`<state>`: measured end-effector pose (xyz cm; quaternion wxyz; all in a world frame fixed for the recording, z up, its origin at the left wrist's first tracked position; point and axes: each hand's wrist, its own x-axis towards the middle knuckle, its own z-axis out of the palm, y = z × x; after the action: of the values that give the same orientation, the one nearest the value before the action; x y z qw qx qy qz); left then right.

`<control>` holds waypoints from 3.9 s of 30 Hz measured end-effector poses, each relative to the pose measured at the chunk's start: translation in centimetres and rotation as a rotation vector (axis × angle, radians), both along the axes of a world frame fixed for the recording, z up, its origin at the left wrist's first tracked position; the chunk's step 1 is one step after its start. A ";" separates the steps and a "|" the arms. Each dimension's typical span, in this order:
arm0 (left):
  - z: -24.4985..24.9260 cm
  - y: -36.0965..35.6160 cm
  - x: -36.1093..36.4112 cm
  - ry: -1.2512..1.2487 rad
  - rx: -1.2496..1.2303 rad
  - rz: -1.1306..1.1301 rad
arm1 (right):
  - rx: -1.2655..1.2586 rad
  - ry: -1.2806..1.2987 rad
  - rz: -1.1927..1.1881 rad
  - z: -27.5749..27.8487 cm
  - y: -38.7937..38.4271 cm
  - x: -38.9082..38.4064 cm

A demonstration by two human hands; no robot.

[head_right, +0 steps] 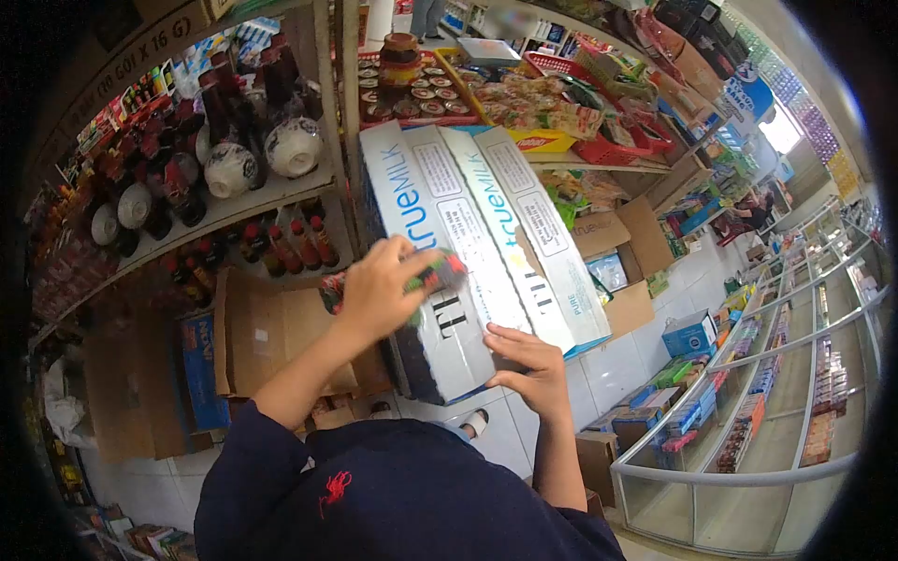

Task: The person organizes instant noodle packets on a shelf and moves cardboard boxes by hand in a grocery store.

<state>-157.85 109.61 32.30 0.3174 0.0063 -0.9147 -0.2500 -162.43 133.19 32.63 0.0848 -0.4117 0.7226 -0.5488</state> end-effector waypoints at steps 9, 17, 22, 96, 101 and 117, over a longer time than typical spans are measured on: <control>0.4 -12.7 -10.8 -0.107 0.090 0.428 | -0.031 -0.030 0.012 0.0 0.1 0.0; -0.3 -13.9 -8.5 -0.145 0.163 0.356 | -0.113 -0.023 0.023 -0.5 -0.2 0.2; -0.4 -6.3 -1.8 -0.070 0.135 0.057 | -0.113 0.005 0.026 -0.7 0.0 0.0; -2.1 8.2 12.7 -0.007 0.610 -0.609 | -0.598 0.380 0.005 -6.1 -2.1 10.1; 2.0 7.1 8.8 0.080 0.300 -0.833 | -0.288 0.657 -0.528 -6.0 2.2 9.0; 0.7 7.6 2.1 -0.318 -0.291 -0.385 | -0.275 0.381 -0.879 -10.9 2.1 6.8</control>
<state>-155.77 117.22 32.99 0.1145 -0.1740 -0.9636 -0.1676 -155.66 135.31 21.76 -0.3433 -0.1683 0.7513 -0.5380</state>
